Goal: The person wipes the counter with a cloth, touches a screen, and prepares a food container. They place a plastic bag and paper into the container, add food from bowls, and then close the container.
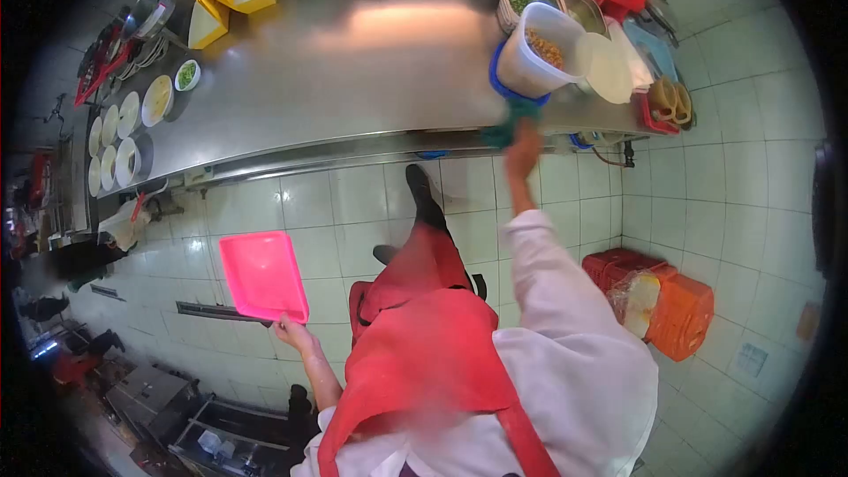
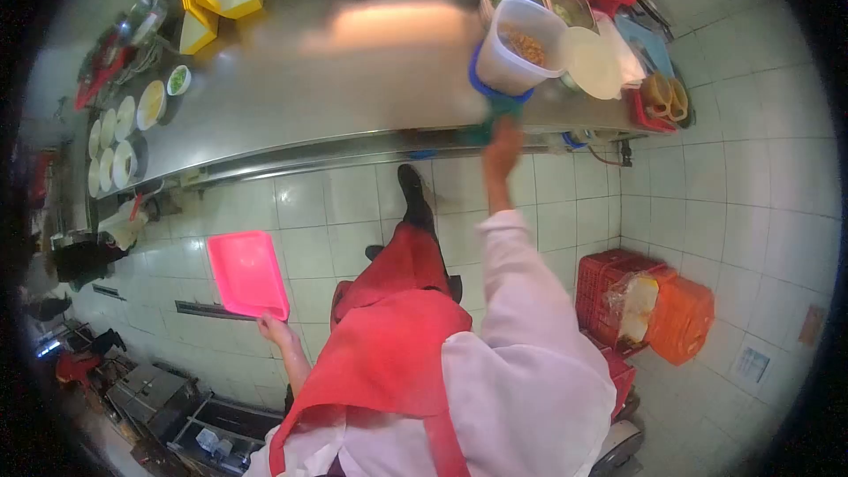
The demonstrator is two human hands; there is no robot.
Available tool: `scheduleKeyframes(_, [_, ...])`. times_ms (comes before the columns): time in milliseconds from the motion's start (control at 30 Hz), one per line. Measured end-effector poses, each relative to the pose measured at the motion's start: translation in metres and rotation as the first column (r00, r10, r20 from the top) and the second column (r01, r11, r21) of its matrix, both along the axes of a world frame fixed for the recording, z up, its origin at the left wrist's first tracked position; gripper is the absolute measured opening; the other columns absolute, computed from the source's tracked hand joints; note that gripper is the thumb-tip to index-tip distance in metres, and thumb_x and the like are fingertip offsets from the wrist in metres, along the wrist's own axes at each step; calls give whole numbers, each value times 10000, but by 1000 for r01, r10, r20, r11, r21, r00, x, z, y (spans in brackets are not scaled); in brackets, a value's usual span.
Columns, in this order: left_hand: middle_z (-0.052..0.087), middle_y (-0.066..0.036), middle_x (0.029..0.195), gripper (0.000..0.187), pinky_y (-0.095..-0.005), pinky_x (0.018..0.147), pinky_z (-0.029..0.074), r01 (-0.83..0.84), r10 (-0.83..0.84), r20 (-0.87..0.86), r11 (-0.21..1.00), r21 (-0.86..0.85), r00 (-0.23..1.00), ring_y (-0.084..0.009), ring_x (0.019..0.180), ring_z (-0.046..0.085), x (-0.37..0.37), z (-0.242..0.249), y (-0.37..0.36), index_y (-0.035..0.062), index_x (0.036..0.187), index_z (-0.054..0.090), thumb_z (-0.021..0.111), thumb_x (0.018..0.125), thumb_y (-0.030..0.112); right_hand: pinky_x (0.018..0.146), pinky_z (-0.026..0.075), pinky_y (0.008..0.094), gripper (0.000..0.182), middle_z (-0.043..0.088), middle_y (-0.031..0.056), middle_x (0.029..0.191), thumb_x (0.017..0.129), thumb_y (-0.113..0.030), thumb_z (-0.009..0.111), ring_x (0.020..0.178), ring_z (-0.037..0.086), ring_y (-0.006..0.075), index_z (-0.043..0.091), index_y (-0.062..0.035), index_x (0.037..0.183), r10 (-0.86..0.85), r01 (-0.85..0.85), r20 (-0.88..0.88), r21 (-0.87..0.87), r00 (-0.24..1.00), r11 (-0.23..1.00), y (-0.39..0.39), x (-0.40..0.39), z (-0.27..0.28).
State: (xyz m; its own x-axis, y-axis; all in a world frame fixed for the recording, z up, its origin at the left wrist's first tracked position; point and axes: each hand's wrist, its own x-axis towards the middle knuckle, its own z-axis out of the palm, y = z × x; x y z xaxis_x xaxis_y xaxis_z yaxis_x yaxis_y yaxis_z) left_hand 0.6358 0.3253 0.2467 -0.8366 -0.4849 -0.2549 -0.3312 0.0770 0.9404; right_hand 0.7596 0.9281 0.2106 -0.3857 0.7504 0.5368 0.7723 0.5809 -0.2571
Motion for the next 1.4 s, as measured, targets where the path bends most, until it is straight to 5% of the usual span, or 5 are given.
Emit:
scheduleKeyframes(100, [509,-24,856,145,-299,703,392,77,-77,0,993,-89,997,-116,796,457,-12,-11,16,-8,948,531,537,889,124,784,502,466,318,654,181,1041,776,-175,639,907,635,368,616,-30,1057,-381,486,337,-324,861,812,103,99,17])
scheduleKeyframes(200, [537,-18,840,141,-276,652,401,87,-88,-23,995,-56,996,-92,764,473,-9,-1,22,0,977,521,549,900,116,696,486,432,256,674,212,912,816,-208,605,779,635,373,631,13,941,-290,236,-288,-210,913,949,119,129,36])
scheduleKeyframes(500, [528,-15,663,109,-253,470,368,3,-6,-20,989,-147,1000,-73,556,482,34,8,-8,38,938,483,568,914,101,976,454,409,411,565,67,1319,868,-92,513,1199,541,313,569,-125,1275,679,-669,31,-138,734,730,-107,-120,17])
scheduleKeyframes(1033, [586,-103,797,145,-290,517,494,-506,527,77,840,-194,846,-140,693,593,230,-58,-43,3,996,453,556,914,62,1130,192,530,482,311,201,1492,975,-266,421,1376,267,404,433,33,1353,561,-580,398,-84,726,810,-158,-237,15])
scheduleKeyframes(1400, [621,-112,951,196,-286,671,529,-691,662,201,674,263,722,-147,818,620,97,-149,96,8,1036,530,580,847,4,1140,229,479,479,353,157,1483,842,-20,577,1373,269,432,483,49,1307,963,-963,258,-268,-76,-5,-305,-433,41])
